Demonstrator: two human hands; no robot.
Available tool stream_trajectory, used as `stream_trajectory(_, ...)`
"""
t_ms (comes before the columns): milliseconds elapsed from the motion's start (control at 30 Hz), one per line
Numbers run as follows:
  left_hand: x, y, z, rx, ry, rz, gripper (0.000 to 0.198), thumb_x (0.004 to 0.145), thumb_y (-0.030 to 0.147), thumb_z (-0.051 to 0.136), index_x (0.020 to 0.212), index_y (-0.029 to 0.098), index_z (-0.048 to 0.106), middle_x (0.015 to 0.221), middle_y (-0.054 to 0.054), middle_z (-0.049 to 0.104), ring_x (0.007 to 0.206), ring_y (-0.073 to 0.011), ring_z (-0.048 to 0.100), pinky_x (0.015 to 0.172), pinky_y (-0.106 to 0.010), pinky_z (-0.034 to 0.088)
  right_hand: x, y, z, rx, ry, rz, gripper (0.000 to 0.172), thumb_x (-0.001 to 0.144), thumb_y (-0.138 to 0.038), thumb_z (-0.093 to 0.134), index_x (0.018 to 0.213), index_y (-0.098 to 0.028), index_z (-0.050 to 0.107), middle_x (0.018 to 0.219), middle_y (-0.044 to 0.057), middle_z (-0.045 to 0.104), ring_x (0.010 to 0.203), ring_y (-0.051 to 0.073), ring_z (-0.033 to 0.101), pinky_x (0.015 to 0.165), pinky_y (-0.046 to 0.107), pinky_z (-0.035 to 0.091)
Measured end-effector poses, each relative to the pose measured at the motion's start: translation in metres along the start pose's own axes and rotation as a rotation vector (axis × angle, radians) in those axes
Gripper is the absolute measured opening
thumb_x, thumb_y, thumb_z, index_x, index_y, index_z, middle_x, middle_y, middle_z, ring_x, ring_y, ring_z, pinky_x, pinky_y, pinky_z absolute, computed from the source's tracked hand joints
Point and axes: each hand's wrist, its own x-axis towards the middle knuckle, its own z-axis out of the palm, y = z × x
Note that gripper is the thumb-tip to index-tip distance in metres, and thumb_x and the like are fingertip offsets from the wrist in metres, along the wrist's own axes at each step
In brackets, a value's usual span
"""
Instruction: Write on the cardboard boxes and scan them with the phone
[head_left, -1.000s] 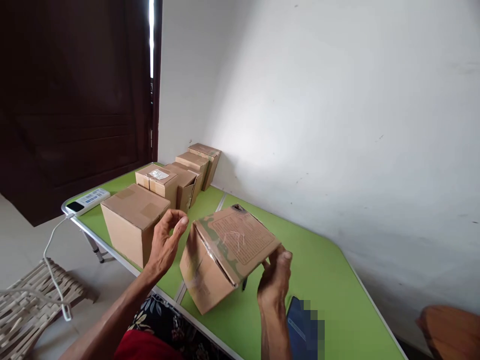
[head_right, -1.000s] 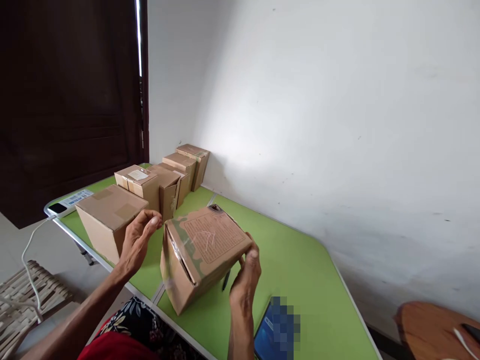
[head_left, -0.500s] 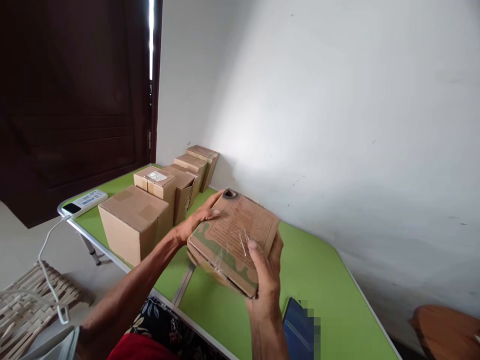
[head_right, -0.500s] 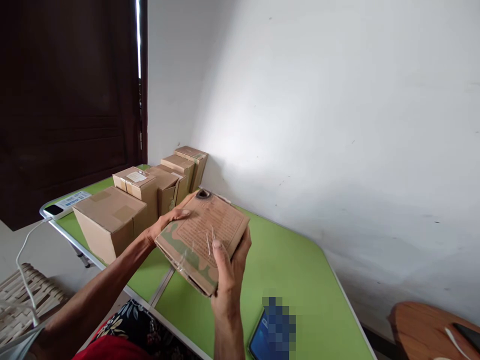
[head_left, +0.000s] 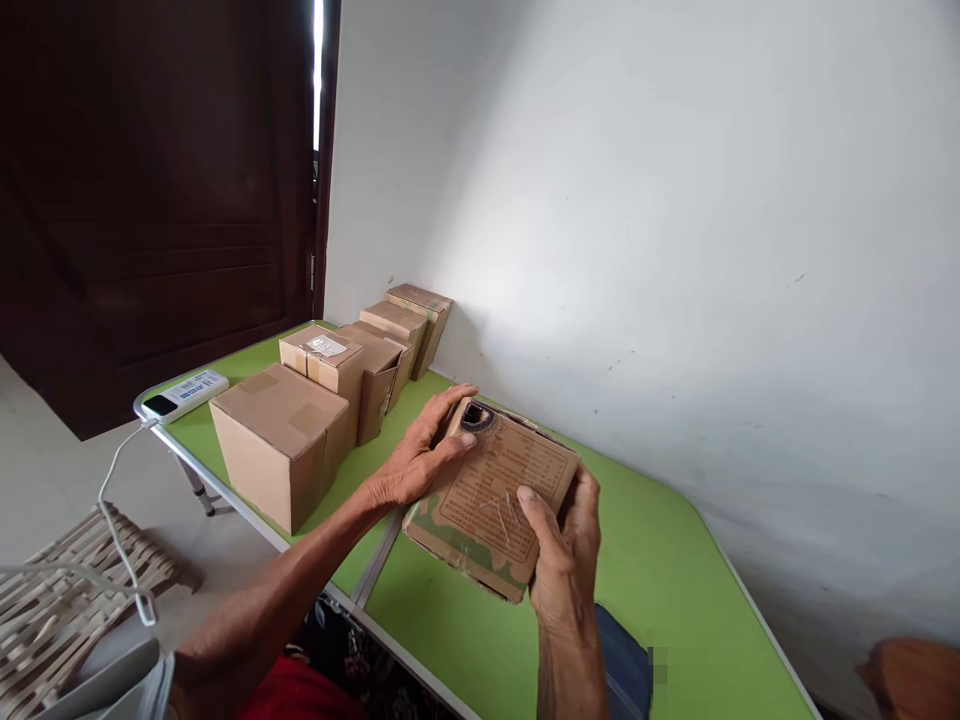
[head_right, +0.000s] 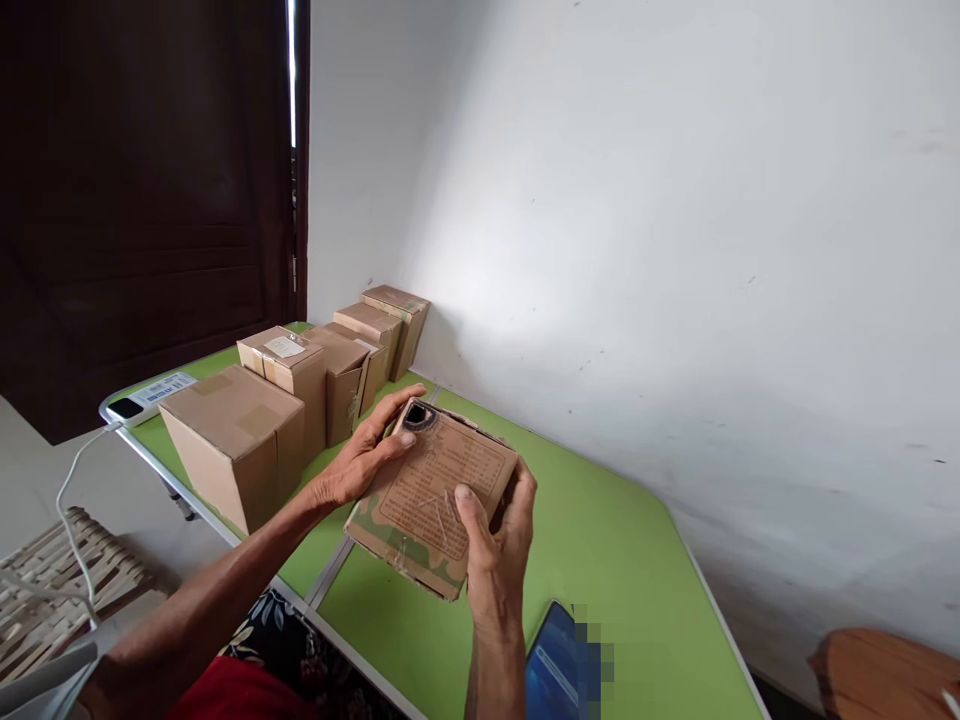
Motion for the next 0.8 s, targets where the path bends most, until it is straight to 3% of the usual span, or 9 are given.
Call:
stream_trajectory(67,-0.002,0.006,0.005,0.038,0.0,0.01,0.057,0.103,0.043,0.055,0.156,0.024,0.051,0.164,-0.011,0.05,0.155,-0.032,0.042,0.134,-0.051,0.026,-0.001,-0.017,0.005,-0.159,0.095,0.048,0.092,0.079,-0.073,0.075,0.148,-0.018,0.05,0.137,0.02,0.065,0.119,0.039,0.065,0.1,0.055,0.054)
stream_trajectory(200,-0.006,0.01,0.017,0.073,0.014,0.036,0.056,0.107,0.046,0.05,0.16,0.026,0.049,0.168,-0.01,0.047,0.163,-0.0301,0.032,0.137,-0.051,0.021,0.001,-0.045,0.021,-0.439,0.253,0.059,0.119,0.068,-0.091,0.07,0.152,-0.01,0.045,0.149,0.031,0.054,0.137,0.05,0.051,0.114,0.063,0.041)
stream_trajectory(300,-0.008,0.009,0.025,0.078,0.013,0.004,0.058,0.11,0.046,0.044,0.164,0.025,0.043,0.175,-0.009,0.039,0.168,-0.0277,0.022,0.139,-0.049,0.016,0.006,-0.05,0.027,-0.485,0.302,0.075,0.115,0.064,-0.094,0.07,0.144,-0.013,0.051,0.144,0.031,0.056,0.137,0.053,0.05,0.115,0.066,0.037)
stream_trajectory(400,-0.01,0.008,0.028,0.085,0.005,-0.013,0.058,0.111,0.045,0.042,0.166,0.028,0.041,0.177,-0.006,0.036,0.169,-0.0251,0.019,0.14,-0.048,0.015,0.012,-0.047,0.027,-0.501,0.339,0.104,0.099,0.063,-0.088,0.075,0.133,-0.02,0.055,0.134,0.025,0.062,0.129,0.05,0.056,0.111,0.064,0.041)
stream_trajectory(500,-0.007,0.01,0.031,0.095,0.067,0.001,0.054,0.11,0.046,0.046,0.16,0.027,0.049,0.172,-0.007,0.044,0.165,-0.027,0.029,0.138,-0.048,0.023,0.014,-0.047,0.028,-0.529,0.342,0.088,0.085,0.066,-0.08,0.075,0.126,-0.022,0.056,0.127,0.022,0.064,0.123,0.047,0.059,0.108,0.061,0.044)
stream_trajectory(633,0.0,0.017,0.034,0.109,0.206,-0.001,0.036,0.106,0.037,0.051,0.136,0.022,0.067,0.145,-0.011,0.067,0.147,-0.0294,0.053,0.128,-0.046,0.038,0.013,-0.052,0.034,-0.586,0.323,0.132,0.086,0.068,-0.078,0.07,0.129,-0.02,0.053,0.128,0.023,0.062,0.118,0.048,0.061,0.102,0.061,0.046)
stream_trajectory(800,0.006,0.021,0.03,0.144,0.246,-0.033,0.031,0.1,0.027,0.051,0.124,0.021,0.069,0.134,-0.01,0.072,0.131,-0.0287,0.063,0.119,-0.044,0.046,0.012,-0.054,0.044,-0.602,0.313,0.145,0.086,0.069,-0.077,0.07,0.13,-0.02,0.051,0.126,0.022,0.059,0.115,0.046,0.061,0.097,0.057,0.048)
